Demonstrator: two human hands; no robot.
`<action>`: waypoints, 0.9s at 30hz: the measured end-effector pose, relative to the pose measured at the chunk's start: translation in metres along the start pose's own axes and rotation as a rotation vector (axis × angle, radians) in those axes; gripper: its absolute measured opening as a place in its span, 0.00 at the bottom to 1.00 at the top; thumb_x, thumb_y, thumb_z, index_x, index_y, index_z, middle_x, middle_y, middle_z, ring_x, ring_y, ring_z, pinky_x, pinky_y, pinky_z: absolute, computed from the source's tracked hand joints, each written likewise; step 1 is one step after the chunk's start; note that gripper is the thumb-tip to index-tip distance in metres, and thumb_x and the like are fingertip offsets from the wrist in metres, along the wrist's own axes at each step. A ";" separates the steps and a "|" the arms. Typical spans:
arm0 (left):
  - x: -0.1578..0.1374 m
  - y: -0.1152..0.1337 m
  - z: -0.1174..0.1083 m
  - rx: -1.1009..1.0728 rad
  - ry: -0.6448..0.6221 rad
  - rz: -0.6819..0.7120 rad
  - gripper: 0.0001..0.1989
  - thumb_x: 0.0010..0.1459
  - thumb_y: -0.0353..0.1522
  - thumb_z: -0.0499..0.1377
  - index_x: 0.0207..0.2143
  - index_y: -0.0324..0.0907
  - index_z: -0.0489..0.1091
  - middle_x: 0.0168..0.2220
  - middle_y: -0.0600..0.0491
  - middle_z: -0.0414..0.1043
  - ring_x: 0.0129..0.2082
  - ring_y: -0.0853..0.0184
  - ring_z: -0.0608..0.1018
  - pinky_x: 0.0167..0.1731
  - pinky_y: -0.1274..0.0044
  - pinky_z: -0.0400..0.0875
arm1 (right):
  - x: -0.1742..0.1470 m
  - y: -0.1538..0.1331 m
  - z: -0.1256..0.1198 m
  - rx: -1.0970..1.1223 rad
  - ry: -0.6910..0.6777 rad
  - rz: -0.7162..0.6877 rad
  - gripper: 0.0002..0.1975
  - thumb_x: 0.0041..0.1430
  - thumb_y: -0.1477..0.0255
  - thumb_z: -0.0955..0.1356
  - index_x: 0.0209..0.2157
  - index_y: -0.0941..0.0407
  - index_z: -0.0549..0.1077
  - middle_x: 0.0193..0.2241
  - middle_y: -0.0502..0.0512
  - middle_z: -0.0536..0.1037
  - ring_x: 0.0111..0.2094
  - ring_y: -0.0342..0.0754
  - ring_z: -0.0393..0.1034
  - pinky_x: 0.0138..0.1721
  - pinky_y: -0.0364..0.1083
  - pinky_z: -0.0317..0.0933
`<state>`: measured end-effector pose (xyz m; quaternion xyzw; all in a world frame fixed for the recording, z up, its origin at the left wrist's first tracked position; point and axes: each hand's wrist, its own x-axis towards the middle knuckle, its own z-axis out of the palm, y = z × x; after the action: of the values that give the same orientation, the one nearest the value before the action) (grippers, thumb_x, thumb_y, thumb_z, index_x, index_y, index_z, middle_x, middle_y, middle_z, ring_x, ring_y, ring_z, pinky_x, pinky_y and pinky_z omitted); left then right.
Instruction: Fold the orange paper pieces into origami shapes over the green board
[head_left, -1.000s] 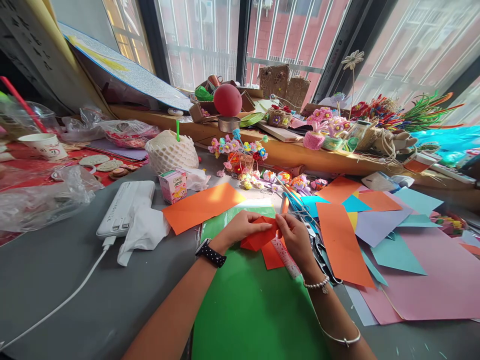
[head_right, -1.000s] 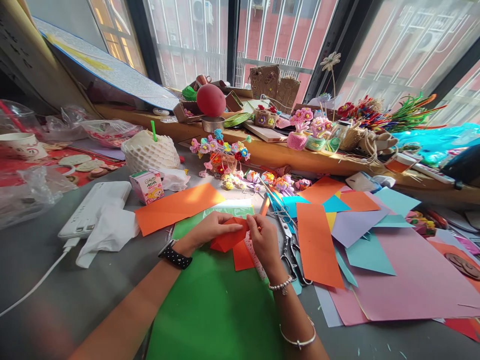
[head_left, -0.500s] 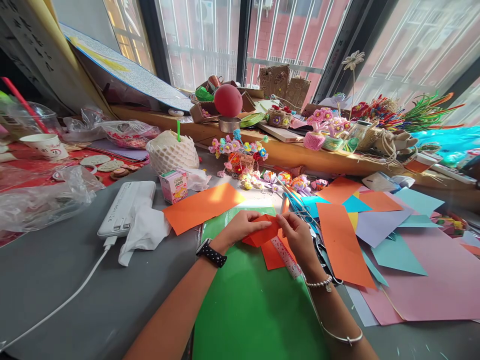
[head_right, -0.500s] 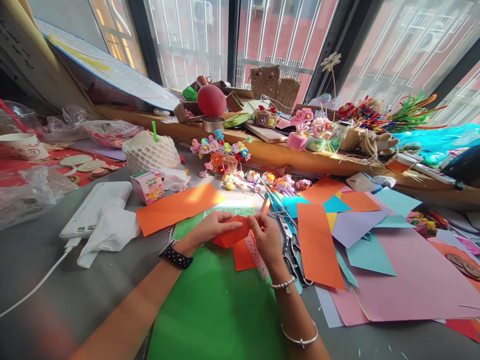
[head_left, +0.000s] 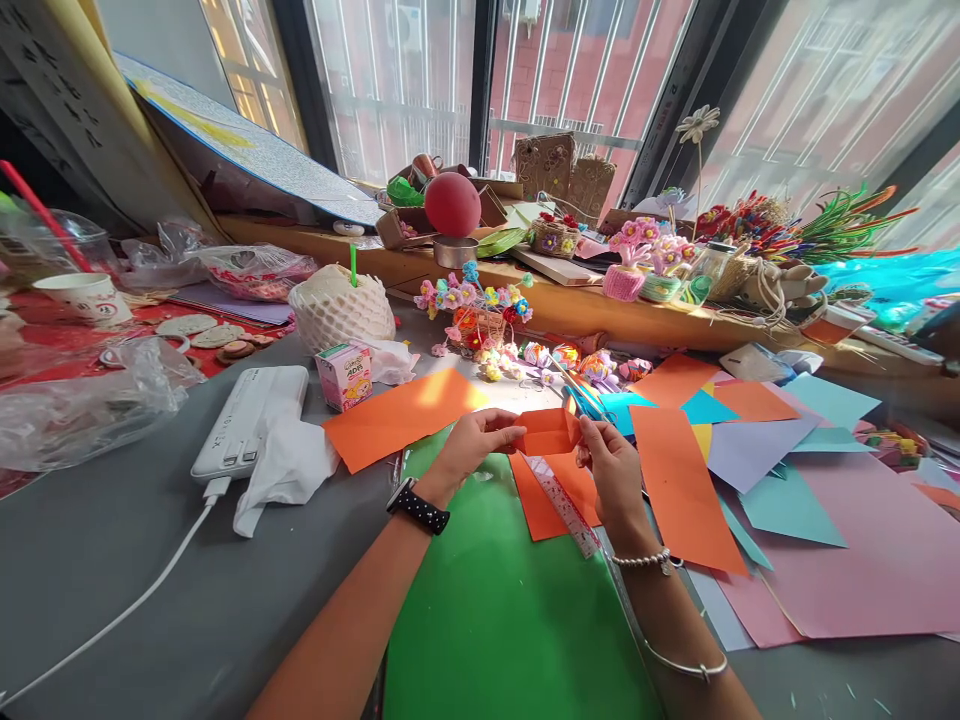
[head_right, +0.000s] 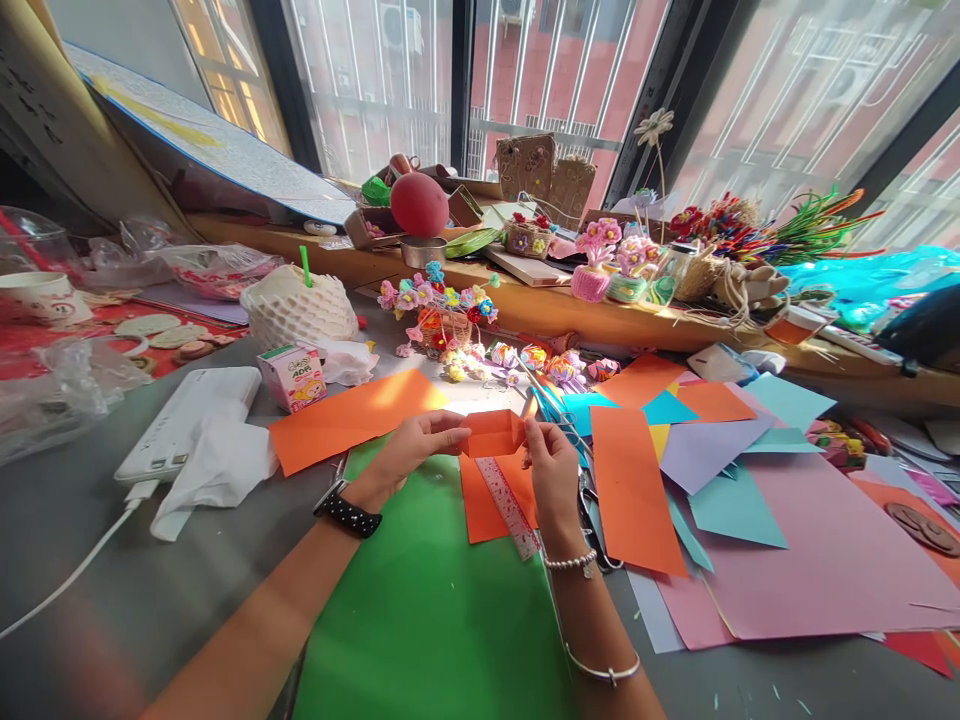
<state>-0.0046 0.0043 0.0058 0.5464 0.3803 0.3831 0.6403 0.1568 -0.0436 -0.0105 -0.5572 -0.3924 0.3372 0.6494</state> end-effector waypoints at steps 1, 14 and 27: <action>0.000 0.000 0.000 0.004 0.023 0.001 0.14 0.41 0.33 0.63 0.31 0.34 0.68 0.29 0.51 0.70 0.25 0.72 0.73 0.30 0.78 0.68 | 0.000 -0.001 0.000 -0.013 -0.014 0.003 0.13 0.47 0.61 0.65 0.21 0.58 0.66 0.17 0.45 0.62 0.17 0.36 0.53 0.20 0.38 0.52; 0.000 -0.001 0.001 0.025 0.043 -0.009 0.16 0.41 0.34 0.62 0.35 0.35 0.70 0.32 0.49 0.72 0.27 0.70 0.72 0.30 0.78 0.68 | 0.002 -0.005 -0.003 0.031 -0.193 0.117 0.12 0.42 0.66 0.69 0.29 0.57 0.70 0.24 0.49 0.71 0.25 0.40 0.64 0.27 0.42 0.64; 0.002 -0.004 -0.001 -0.008 -0.019 0.056 0.14 0.46 0.30 0.59 0.38 0.39 0.70 0.37 0.50 0.72 0.32 0.69 0.72 0.30 0.79 0.70 | -0.001 -0.007 0.000 0.079 -0.223 0.115 0.10 0.42 0.70 0.67 0.31 0.56 0.72 0.29 0.51 0.73 0.30 0.42 0.66 0.29 0.42 0.65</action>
<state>-0.0040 0.0062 0.0012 0.5577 0.3572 0.3974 0.6351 0.1565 -0.0453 -0.0039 -0.5118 -0.4160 0.4491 0.6027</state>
